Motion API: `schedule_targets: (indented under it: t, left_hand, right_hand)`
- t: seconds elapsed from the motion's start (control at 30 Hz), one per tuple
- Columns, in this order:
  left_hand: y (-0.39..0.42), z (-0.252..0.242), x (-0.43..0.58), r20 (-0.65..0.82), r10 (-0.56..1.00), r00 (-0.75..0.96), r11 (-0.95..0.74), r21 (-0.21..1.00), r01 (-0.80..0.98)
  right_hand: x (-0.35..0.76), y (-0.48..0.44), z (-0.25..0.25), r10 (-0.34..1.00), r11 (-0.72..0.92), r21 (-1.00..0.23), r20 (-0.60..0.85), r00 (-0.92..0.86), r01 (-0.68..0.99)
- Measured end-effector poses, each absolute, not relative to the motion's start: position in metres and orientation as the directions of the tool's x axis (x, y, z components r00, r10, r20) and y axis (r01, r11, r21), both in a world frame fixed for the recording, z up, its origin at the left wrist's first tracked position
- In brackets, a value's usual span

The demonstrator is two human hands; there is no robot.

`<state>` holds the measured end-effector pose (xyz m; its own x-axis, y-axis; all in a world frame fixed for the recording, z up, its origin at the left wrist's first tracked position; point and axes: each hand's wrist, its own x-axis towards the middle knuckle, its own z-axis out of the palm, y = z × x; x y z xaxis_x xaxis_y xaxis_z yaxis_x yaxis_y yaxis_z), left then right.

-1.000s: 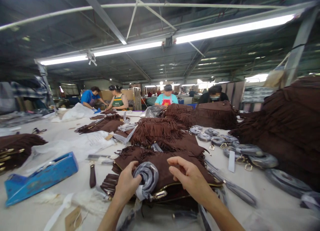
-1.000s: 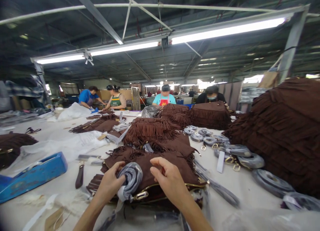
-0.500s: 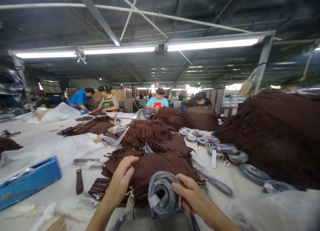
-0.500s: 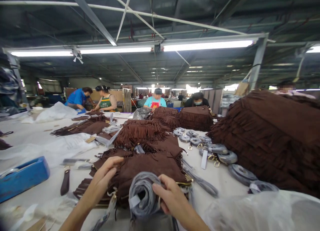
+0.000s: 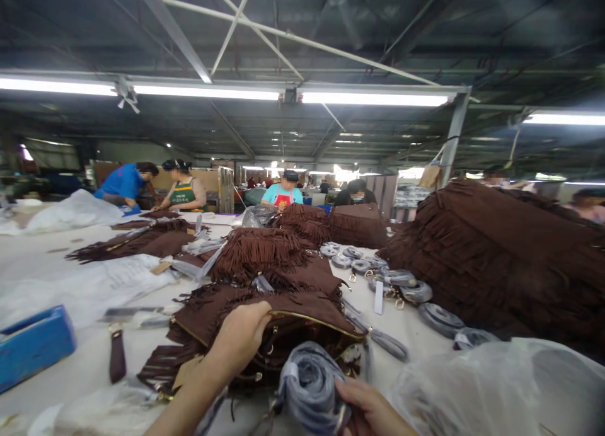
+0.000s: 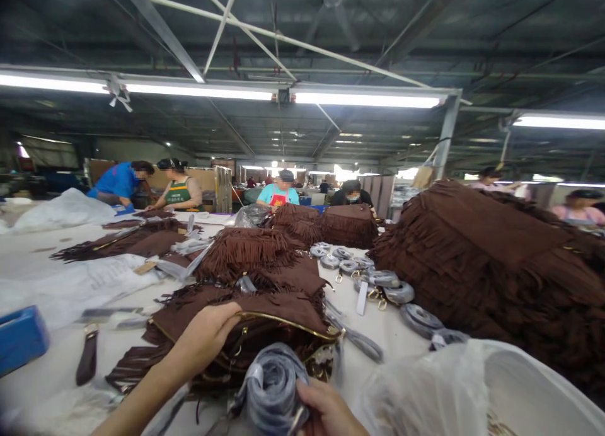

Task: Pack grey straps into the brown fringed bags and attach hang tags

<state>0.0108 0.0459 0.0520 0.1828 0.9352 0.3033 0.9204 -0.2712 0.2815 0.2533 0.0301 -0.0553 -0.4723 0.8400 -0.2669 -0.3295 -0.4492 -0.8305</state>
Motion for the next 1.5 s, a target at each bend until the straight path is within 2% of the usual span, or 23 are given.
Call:
schedule_targets:
  t: [0.13,0.2,0.33,0.47,0.53,0.67,0.73,0.8,0.83,0.87,0.93,0.97,1.03,1.13,1.2,1.33,1.5]
  left_hand:
    - [0.044,0.082,0.008,0.325,0.923,0.208,-0.304,0.279,0.911]
    - [0.042,0.089,0.012,0.344,0.911,0.229,-0.33,0.272,0.904]
    - [0.037,0.09,0.023,0.347,0.891,0.294,-0.405,0.312,0.859]
    - [0.026,0.083,0.019,0.297,0.881,0.368,-0.471,0.486,0.736]
    - [0.018,0.078,0.008,0.288,0.894,0.344,-0.448,0.575,0.685]
    - [-0.003,0.067,-0.024,0.299,0.94,0.166,-0.315,0.572,0.757]
    - [-0.017,0.062,-0.037,0.264,0.957,0.12,-0.249,0.536,0.806]
    - [-0.03,0.054,-0.043,0.202,0.971,0.128,-0.218,0.523,0.824]
    - [-0.035,0.05,-0.042,0.17,0.974,0.148,-0.216,0.528,0.821]
    - [-0.04,0.046,-0.04,0.141,0.975,0.171,-0.221,0.537,0.814]
    - [-0.043,0.038,-0.028,0.103,0.967,0.235,-0.252,0.554,0.794]
    - [-0.043,0.035,-0.018,0.095,0.955,0.28,-0.284,0.555,0.782]
    - [-0.038,0.03,0.007,0.093,0.916,0.391,-0.375,0.547,0.748]
    - [-0.023,0.024,0.052,0.083,0.852,0.517,-0.479,0.526,0.703]
    - [-0.013,0.02,0.08,0.079,0.848,0.525,-0.486,0.511,0.709]
    - [-0.001,0.012,0.122,0.094,0.899,0.427,-0.399,0.573,0.716]
    - [0.012,0.017,0.166,0.064,0.979,0.192,-0.178,0.721,0.67]
  right_hand:
    - [0.244,0.041,-0.021,0.848,-0.509,-0.78,-0.381,-0.368,-0.365]
    - [0.231,0.052,-0.006,0.886,-0.462,-0.767,-0.382,-0.262,-0.444]
    - [0.2,0.078,0.003,0.973,-0.224,-0.811,-0.221,-0.071,-0.541]
    - [0.188,0.083,-0.004,0.995,-0.097,-0.851,-0.078,-0.058,-0.516]
    - [0.193,0.075,-0.008,0.995,-0.077,-0.87,-0.036,-0.094,-0.487]
    - [0.22,0.052,-0.013,0.965,-0.033,-0.94,0.059,-0.257,-0.34]
    - [0.242,0.046,-0.015,0.937,-0.076,-0.978,-0.004,-0.349,-0.193]
    - [0.268,0.047,-0.017,0.938,-0.078,-0.997,-0.069,-0.339,-0.012]
    - [0.281,0.05,-0.018,0.958,-0.021,-0.996,-0.044,-0.284,0.083]
    - [0.294,0.054,-0.019,0.978,0.081,-0.978,0.041,-0.205,0.193]
    - [0.316,0.066,-0.02,0.953,0.297,-0.852,0.29,-0.084,0.432]
    - [0.324,0.073,-0.021,0.922,0.354,-0.769,0.383,-0.06,0.533]
    - [0.332,0.085,-0.024,0.891,0.386,-0.663,0.448,-0.073,0.641]
    - [0.329,0.096,-0.029,0.901,0.407,-0.64,0.4,-0.169,0.652]
    - [0.324,0.096,-0.029,0.896,0.435,-0.622,0.375,-0.239,0.651]
    - [0.327,0.086,-0.017,0.883,0.469,-0.613,0.323,-0.34,0.635]
    - [0.34,0.084,0.002,0.906,0.401,-0.709,0.212,-0.367,0.58]
